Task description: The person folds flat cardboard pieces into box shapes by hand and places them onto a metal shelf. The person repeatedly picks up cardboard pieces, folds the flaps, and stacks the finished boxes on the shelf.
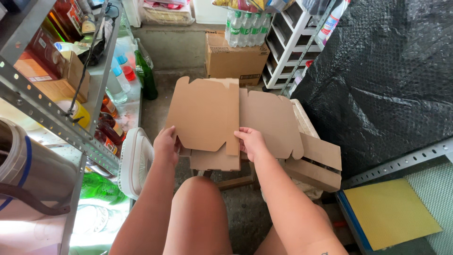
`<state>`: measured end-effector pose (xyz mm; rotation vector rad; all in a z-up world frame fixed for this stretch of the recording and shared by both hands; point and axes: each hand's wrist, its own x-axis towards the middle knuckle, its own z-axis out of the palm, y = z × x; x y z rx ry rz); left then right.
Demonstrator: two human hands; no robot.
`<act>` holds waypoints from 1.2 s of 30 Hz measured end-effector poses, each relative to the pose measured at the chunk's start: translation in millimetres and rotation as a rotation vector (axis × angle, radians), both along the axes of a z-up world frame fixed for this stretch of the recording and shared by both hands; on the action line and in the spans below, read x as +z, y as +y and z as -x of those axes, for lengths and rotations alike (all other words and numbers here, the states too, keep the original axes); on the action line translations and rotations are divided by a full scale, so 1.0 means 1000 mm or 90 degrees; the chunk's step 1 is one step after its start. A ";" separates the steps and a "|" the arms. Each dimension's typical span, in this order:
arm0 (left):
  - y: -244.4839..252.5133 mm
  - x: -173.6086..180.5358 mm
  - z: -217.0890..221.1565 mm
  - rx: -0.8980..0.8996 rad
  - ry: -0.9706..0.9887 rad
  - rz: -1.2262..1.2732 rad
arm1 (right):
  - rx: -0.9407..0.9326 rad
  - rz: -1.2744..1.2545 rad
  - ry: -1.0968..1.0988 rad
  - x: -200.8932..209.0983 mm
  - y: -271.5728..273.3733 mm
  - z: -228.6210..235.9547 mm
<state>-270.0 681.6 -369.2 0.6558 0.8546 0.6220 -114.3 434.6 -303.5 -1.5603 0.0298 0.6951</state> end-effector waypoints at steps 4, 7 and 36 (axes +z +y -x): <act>-0.032 0.075 0.025 -0.015 0.097 -0.103 | 0.059 0.001 0.021 -0.007 -0.005 0.000; -0.023 0.064 0.019 0.003 0.098 -0.146 | 0.060 -0.065 0.051 -0.013 -0.005 -0.003; -0.073 0.068 -0.019 -0.176 0.054 -0.061 | -0.261 -0.409 0.235 0.019 -0.009 0.032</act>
